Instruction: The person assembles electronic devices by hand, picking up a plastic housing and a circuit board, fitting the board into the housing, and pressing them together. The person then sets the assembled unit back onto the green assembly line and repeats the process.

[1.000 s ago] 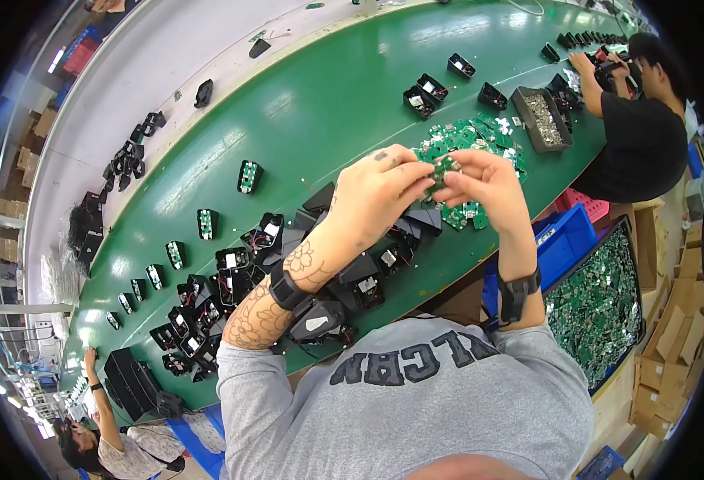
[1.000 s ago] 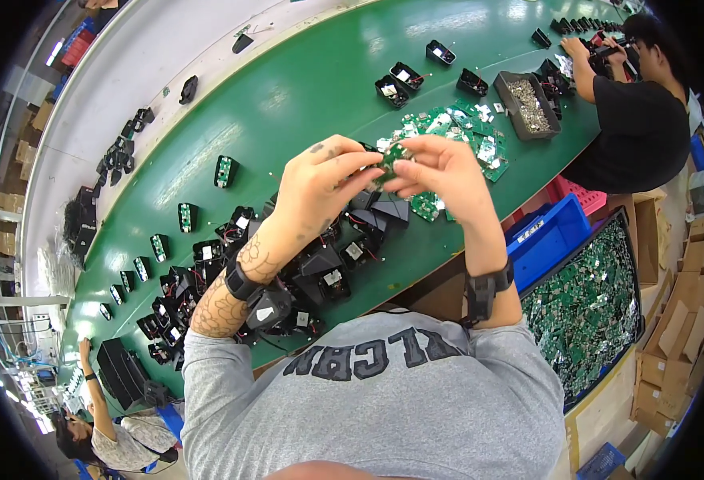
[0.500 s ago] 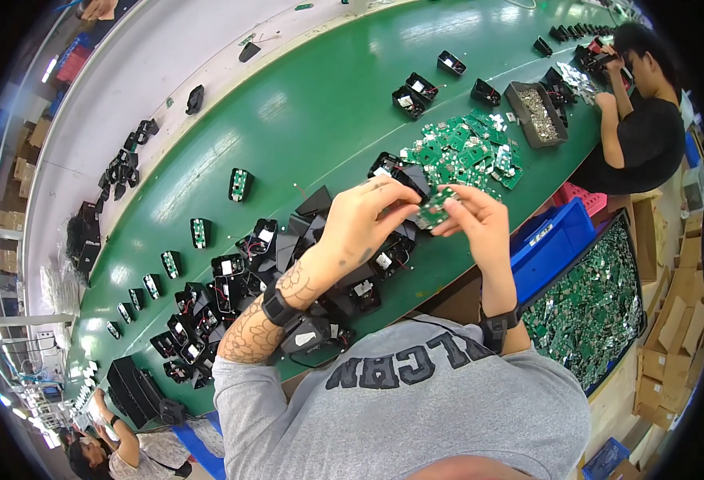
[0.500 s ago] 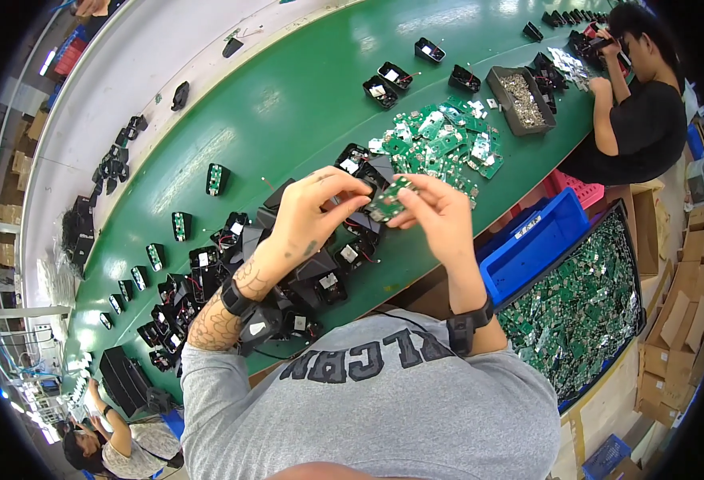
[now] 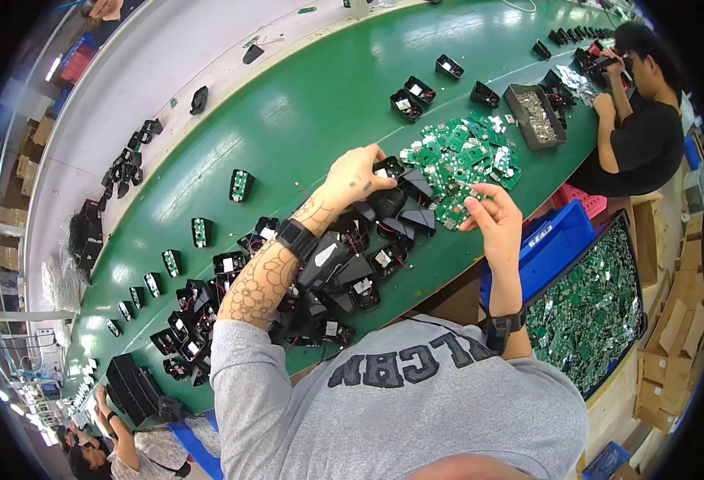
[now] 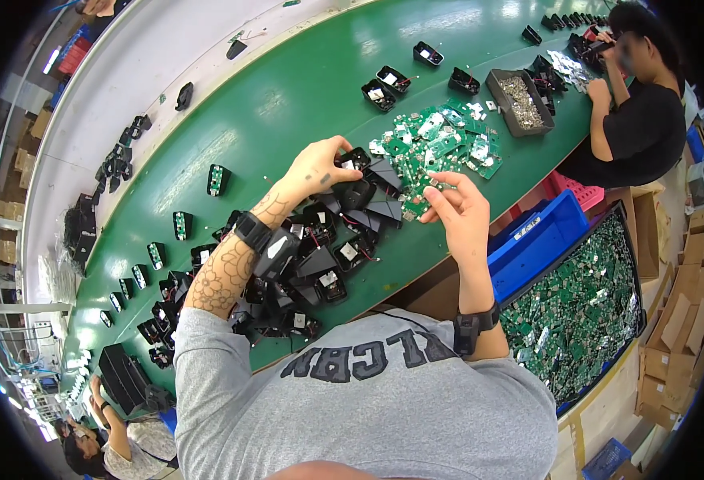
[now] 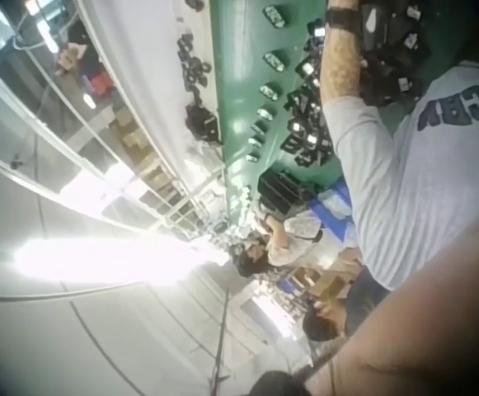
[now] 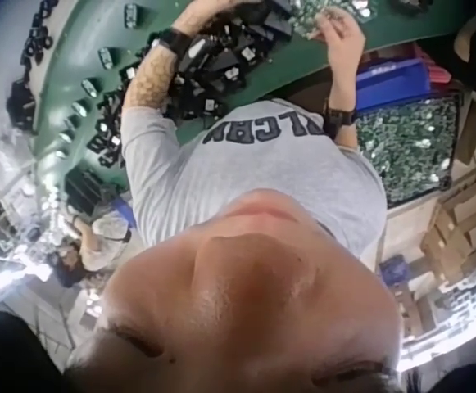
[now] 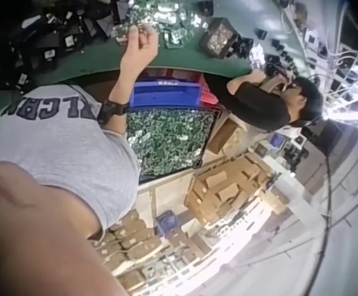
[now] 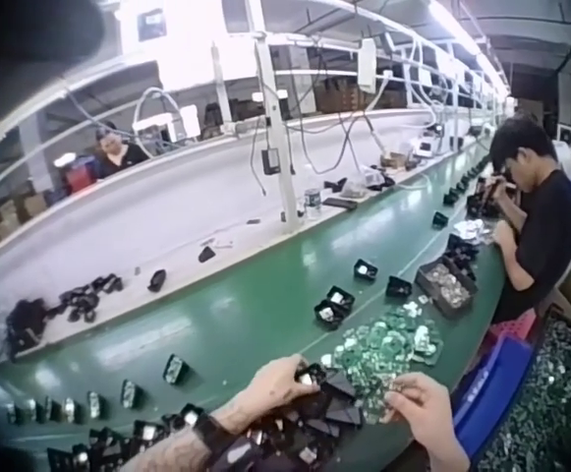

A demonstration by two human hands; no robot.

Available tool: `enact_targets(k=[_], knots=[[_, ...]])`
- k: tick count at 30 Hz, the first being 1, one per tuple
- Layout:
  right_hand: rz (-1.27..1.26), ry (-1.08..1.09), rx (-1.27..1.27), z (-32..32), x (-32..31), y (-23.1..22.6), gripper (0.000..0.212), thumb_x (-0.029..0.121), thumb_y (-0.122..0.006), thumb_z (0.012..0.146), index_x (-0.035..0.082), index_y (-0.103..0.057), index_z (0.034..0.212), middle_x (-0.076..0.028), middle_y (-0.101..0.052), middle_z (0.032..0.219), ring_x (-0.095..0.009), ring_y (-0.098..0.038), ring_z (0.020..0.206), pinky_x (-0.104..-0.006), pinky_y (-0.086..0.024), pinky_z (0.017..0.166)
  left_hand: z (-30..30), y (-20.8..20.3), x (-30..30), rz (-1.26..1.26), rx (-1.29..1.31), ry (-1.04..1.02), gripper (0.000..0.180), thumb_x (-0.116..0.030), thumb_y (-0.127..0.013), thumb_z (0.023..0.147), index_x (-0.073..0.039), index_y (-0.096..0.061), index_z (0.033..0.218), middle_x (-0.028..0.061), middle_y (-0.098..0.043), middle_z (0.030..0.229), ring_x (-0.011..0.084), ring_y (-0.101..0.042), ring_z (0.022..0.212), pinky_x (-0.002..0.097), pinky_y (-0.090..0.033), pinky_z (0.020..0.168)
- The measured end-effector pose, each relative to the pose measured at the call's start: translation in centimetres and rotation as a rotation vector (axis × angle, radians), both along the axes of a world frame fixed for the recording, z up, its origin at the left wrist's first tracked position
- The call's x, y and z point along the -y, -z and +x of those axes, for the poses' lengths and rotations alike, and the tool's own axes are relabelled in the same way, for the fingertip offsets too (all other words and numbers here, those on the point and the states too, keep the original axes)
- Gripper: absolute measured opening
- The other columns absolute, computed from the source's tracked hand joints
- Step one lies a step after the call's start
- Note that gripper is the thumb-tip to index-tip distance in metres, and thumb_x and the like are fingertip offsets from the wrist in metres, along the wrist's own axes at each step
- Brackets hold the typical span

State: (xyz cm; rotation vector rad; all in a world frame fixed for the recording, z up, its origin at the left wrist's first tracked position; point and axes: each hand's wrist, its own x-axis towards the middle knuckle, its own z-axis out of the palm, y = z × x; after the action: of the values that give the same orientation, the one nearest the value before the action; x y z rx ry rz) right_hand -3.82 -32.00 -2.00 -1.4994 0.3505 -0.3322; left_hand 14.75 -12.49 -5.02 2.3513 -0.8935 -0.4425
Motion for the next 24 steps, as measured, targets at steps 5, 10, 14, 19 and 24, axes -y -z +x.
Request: enact_targets(k=[5,10,14,19,24], knots=[[-0.020,-0.005,0.020,-0.1,0.4,0.0,0.026,0.009,-0.062,0.091,-0.002,-0.059,0.114,-0.006,-0.065,0.077,-0.009,-0.057,0.057,-0.0210,-0.045,0.055,-2.6,-3.0,-1.9,-0.227,0.052,-0.017,0.050,-0.026,-0.070,0.079,-0.004,-0.052,0.120,0.0176,-0.057,0.105,0.0353,-0.058,0.097,0.0415,-0.045,0.087],[0.156,-0.147,-0.022,0.2,0.4,0.3,0.026,0.010,-0.056,0.093,-0.002,-0.056,0.117,-0.004,-0.063,0.083,-0.008,-0.058,0.070,-0.0205,-0.045,0.056,-8.4,-8.1,-5.1,-0.497,-0.162,-0.054,0.058,-0.011,-0.072,0.076,-0.008,-0.049,0.128,0.0090,-0.054,0.111,0.0215,-0.057,0.098,0.0339,-0.047,0.088],[0.335,-0.323,0.039,0.1,-0.6,-0.1,0.027,0.012,-0.061,0.091,0.002,-0.049,0.113,-0.006,-0.063,0.081,-0.009,-0.059,0.067,-0.0215,-0.047,0.059,-12.7,-7.4,-6.3,-0.776,-0.550,-0.233,0.061,-0.002,-0.077,0.070,-0.006,-0.051,0.124,0.0042,-0.058,0.112,0.0143,-0.057,0.104,0.0303,-0.047,0.090],[0.465,-0.450,0.038,0.7,-3.2,-0.2,0.032,0.014,-0.069,0.085,0.001,-0.053,0.110,-0.005,-0.062,0.081,-0.011,-0.060,0.068,-0.0223,-0.049,0.058,-14.1,-5.8,-6.9,-0.921,-0.611,-0.192,0.056,0.002,-0.073,0.073,-0.004,-0.054,0.126,0.0039,-0.045,0.116,0.0152,-0.049,0.118,0.0319,-0.044,0.097],[0.394,-0.549,0.006,1.1,-4.2,-1.0,0.024,0.005,-0.070,0.081,-0.002,-0.060,0.101,-0.006,-0.063,0.087,-0.011,-0.061,0.072,-0.0230,-0.051,0.057,-14.9,-4.2,-7.5,-1.011,-0.737,-0.202,0.065,-0.007,-0.074,0.076,-0.004,-0.046,0.134,0.0058,-0.043,0.126,0.0162,-0.044,0.122,0.0315,-0.042,0.098]])
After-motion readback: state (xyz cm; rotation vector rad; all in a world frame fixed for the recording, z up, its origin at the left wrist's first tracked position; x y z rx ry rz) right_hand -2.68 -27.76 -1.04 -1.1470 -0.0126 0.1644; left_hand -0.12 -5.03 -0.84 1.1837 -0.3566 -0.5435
